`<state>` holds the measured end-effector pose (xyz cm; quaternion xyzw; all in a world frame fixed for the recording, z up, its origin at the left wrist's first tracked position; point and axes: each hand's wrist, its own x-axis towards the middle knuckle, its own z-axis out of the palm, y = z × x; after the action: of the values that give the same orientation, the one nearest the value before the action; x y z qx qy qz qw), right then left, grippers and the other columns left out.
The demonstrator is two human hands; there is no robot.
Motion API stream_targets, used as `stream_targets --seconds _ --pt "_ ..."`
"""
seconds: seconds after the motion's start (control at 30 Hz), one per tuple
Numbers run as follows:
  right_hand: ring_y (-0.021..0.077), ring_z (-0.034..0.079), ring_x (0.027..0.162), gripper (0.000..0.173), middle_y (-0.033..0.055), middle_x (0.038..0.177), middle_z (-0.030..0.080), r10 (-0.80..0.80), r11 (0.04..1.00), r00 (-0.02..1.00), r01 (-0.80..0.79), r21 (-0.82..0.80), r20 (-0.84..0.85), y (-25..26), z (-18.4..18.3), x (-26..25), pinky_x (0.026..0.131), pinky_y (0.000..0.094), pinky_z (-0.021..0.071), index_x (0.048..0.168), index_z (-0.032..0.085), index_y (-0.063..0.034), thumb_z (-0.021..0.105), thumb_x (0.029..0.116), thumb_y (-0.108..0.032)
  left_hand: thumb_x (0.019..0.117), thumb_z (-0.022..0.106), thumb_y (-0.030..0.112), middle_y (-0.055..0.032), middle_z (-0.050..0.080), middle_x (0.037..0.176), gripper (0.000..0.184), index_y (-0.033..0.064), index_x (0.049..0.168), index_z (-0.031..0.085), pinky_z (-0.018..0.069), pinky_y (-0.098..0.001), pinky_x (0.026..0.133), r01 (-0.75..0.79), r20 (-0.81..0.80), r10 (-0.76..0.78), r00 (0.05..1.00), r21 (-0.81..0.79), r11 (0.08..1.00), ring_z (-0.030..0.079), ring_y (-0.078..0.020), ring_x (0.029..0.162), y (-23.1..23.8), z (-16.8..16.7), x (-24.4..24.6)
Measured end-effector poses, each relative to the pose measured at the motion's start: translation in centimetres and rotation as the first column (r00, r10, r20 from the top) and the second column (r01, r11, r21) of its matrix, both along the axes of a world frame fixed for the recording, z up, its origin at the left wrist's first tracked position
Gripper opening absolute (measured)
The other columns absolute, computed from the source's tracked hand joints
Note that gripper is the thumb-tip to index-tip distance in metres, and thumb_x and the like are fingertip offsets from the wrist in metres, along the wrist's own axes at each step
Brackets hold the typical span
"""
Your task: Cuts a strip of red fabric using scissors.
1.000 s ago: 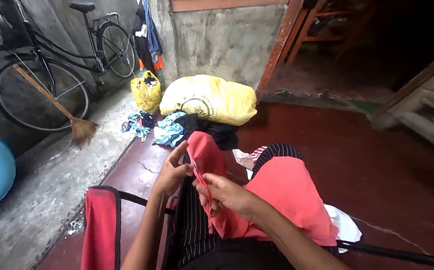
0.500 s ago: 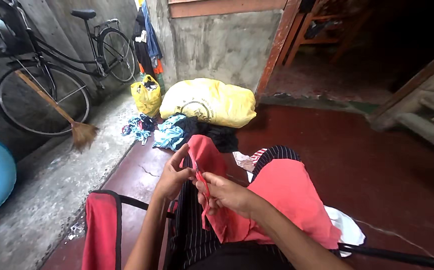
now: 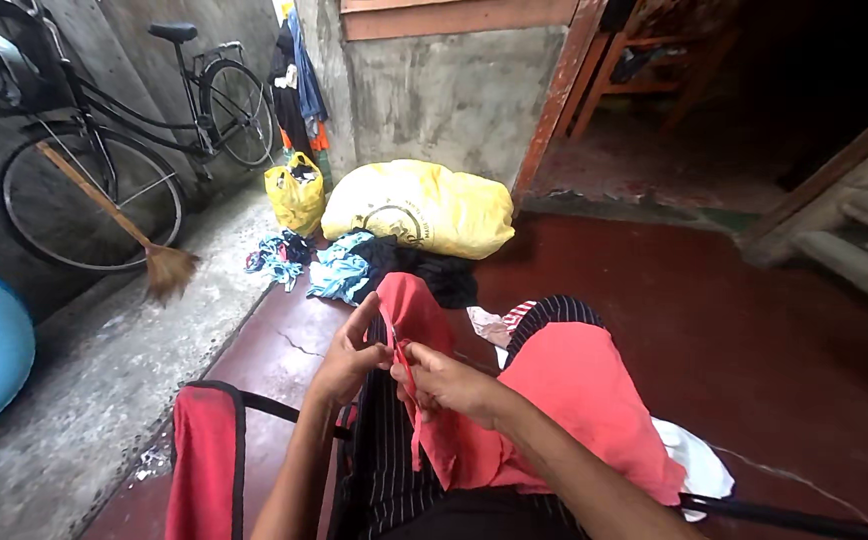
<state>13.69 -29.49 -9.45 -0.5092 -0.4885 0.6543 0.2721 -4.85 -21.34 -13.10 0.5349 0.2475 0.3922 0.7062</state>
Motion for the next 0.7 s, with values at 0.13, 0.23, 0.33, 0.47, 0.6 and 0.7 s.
stream_targets --seconds 0.13,0.23,0.33,0.47,0.6,0.7 --pt "0.0103 0.060 0.067 0.030 0.0031 0.085 0.062 -0.055 0.998 0.994 0.058 0.020 -0.093 -0.2 -0.7 -0.3 0.062 0.0263 0.0537 0.132 0.052 -0.0092 0.054 0.1069 -0.026 0.0742 0.077 0.003 -0.0044 0.040 0.158 0.105 0.0245 0.162 0.025 0.0582 -0.0332 0.068 0.021 0.029 -0.021 0.999 0.007 1.000 0.066 -0.0152 0.091 0.2 -0.5 -0.1" --pt "0.0099 0.060 0.064 0.029 0.0038 0.085 0.064 -0.036 0.999 0.990 0.036 -0.007 -0.134 0.0 -0.8 0.0 0.060 0.0250 0.0529 0.129 0.053 -0.0099 0.052 0.1074 -0.029 0.0751 0.081 0.004 -0.0055 0.040 0.158 0.112 0.0313 0.163 0.017 0.0583 -0.0323 0.064 0.057 0.069 -0.057 0.996 -0.004 0.998 0.066 -0.0144 0.083 0.4 -0.9 -0.4" --pt "0.0119 0.061 0.067 0.031 0.0047 0.093 0.064 0.004 0.999 0.993 -0.010 -0.044 -0.117 0.8 -0.9 0.7 0.062 0.0284 0.0554 0.129 0.053 -0.0139 0.051 0.1077 -0.036 0.0733 0.078 -0.001 -0.0069 0.037 0.160 0.117 0.0320 0.164 0.013 0.0569 -0.0303 0.062 0.075 0.065 -0.074 0.995 -0.013 0.997 0.064 -0.0128 0.076 0.4 -1.2 -0.5" --pt "0.0113 0.057 0.066 0.027 0.0031 0.089 0.058 0.020 0.999 0.994 -0.024 -0.034 -0.109 1.2 -0.9 1.0 0.063 0.0293 0.0551 0.126 0.054 -0.0140 0.053 0.1069 -0.034 0.0726 0.077 -0.004 -0.0080 0.034 0.162 0.119 0.0322 0.164 0.010 0.0565 -0.0297 0.062 0.084 0.050 -0.083 0.995 -0.016 0.996 0.065 -0.0134 0.077 0.3 -1.3 -0.5" --pt "0.0112 0.057 0.064 0.023 0.0024 0.084 0.057 0.021 0.999 0.991 -0.025 -0.033 -0.133 1.2 -0.8 1.1 0.062 0.0297 0.0552 0.123 0.056 -0.0113 0.054 0.1070 -0.028 0.0721 0.078 -0.004 -0.0086 0.034 0.161 0.122 0.0328 0.164 0.007 0.0560 -0.0293 0.062 0.086 0.049 -0.085 0.995 -0.015 0.996 0.064 -0.0130 0.076 0.4 -1.5 -0.6" --pt "0.0123 0.060 0.069 0.026 0.0030 0.090 0.061 0.070 0.995 0.991 -0.077 -0.059 -0.112 1.7 -0.7 1.5 0.066 0.0311 0.0567 0.122 0.054 -0.0138 0.049 0.1083 -0.036 0.0728 0.076 -0.005 -0.0080 0.034 0.162 0.120 0.0329 0.164 0.007 0.0562 -0.0298 0.062 0.086 0.034 -0.085 0.996 -0.027 0.996 0.064 -0.0138 0.077 0.1 -1.8 -0.7"
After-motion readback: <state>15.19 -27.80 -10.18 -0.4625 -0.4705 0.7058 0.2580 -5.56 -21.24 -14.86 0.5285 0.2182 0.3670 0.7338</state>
